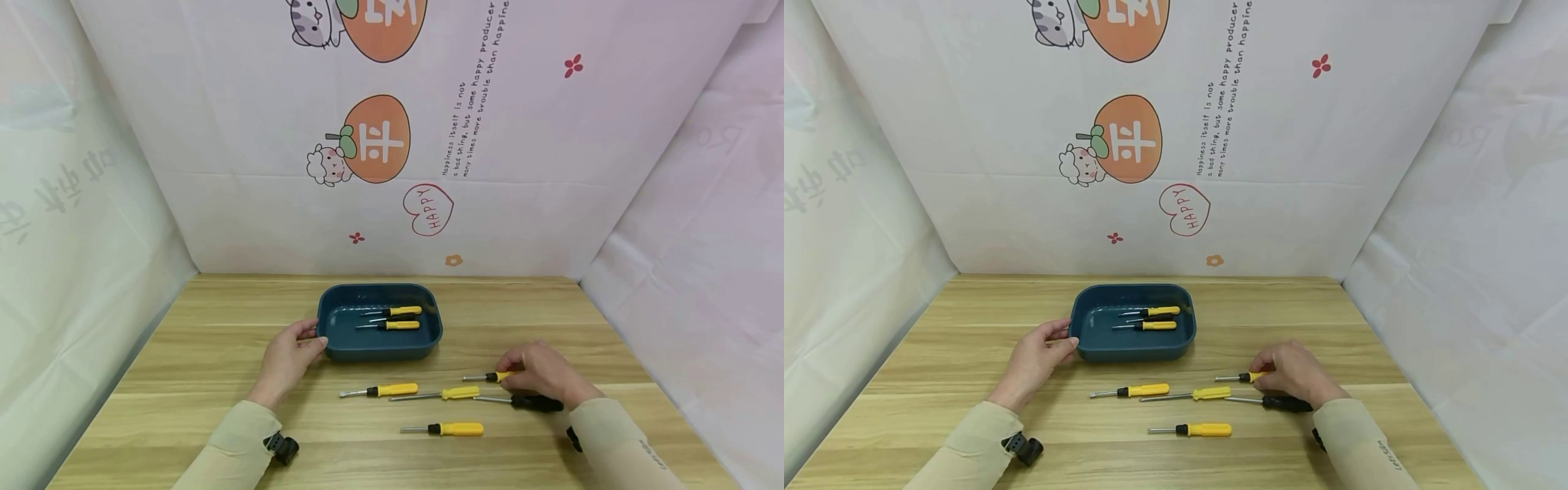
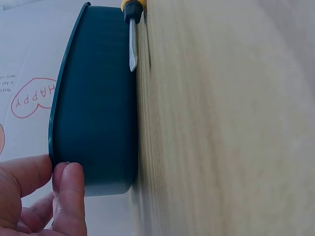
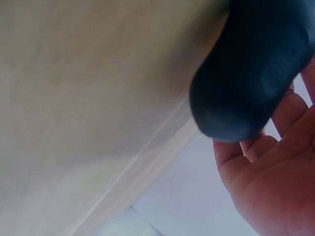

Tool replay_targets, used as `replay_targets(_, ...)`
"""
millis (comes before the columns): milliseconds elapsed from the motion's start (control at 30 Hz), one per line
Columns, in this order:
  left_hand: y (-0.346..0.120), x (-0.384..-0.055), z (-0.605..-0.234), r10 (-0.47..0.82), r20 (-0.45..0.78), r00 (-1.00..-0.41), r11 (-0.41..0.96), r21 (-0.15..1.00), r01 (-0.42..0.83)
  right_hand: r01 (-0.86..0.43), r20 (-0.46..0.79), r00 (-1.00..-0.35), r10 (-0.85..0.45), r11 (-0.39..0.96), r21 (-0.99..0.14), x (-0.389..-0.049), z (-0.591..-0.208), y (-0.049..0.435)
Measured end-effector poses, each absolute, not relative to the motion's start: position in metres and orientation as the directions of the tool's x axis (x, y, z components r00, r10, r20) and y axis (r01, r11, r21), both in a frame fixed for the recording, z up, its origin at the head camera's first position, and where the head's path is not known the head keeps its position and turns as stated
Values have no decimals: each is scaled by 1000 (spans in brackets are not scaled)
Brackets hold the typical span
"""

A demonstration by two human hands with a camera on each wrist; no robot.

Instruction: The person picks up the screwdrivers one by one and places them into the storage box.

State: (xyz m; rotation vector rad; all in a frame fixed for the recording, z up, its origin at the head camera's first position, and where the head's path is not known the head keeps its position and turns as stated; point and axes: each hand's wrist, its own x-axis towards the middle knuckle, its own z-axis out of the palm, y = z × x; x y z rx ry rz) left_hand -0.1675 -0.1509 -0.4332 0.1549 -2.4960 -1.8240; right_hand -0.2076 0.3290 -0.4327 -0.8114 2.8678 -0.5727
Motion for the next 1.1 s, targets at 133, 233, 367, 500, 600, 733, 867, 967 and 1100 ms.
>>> replay_targets(133,-151,-168,-433,-105,-23,-994,299,953,-54,-484,10,-853,-521,786,-385,-207,-433,329)
replay_targets(233,-151,-167,-433,-104,-26,-994,297,953,-56,-457,2,-867,-498,794,-402,-207,-432,330)
replay_targets(367,-150,-167,-431,-105,-31,-994,293,954,-61,-419,-7,-885,-465,803,-424,-207,-428,330)
replay_targets(500,-150,-167,-431,-106,-32,-994,293,954,-62,-408,-6,-889,-458,799,-442,-207,-423,329)
replay_targets(600,-151,-168,-431,-105,-29,-994,294,954,-59,-432,7,-878,-478,786,-443,-209,-419,329)
replay_targets(733,-151,-168,-432,-104,-25,-994,293,954,-55,-461,24,-867,-498,782,-419,-212,-414,328)
replay_targets(867,-151,-169,-433,-105,-22,-994,295,954,-52,-471,30,-863,-504,782,-408,-216,-409,325)
replay_targets(967,-151,-169,-433,-107,-21,-994,297,953,-52,-495,53,-852,-520,771,-401,-219,-405,321)
replay_targets(1100,-151,-168,-433,-109,-24,-994,300,952,-56,-514,74,-843,-532,759,-400,-221,-398,314)
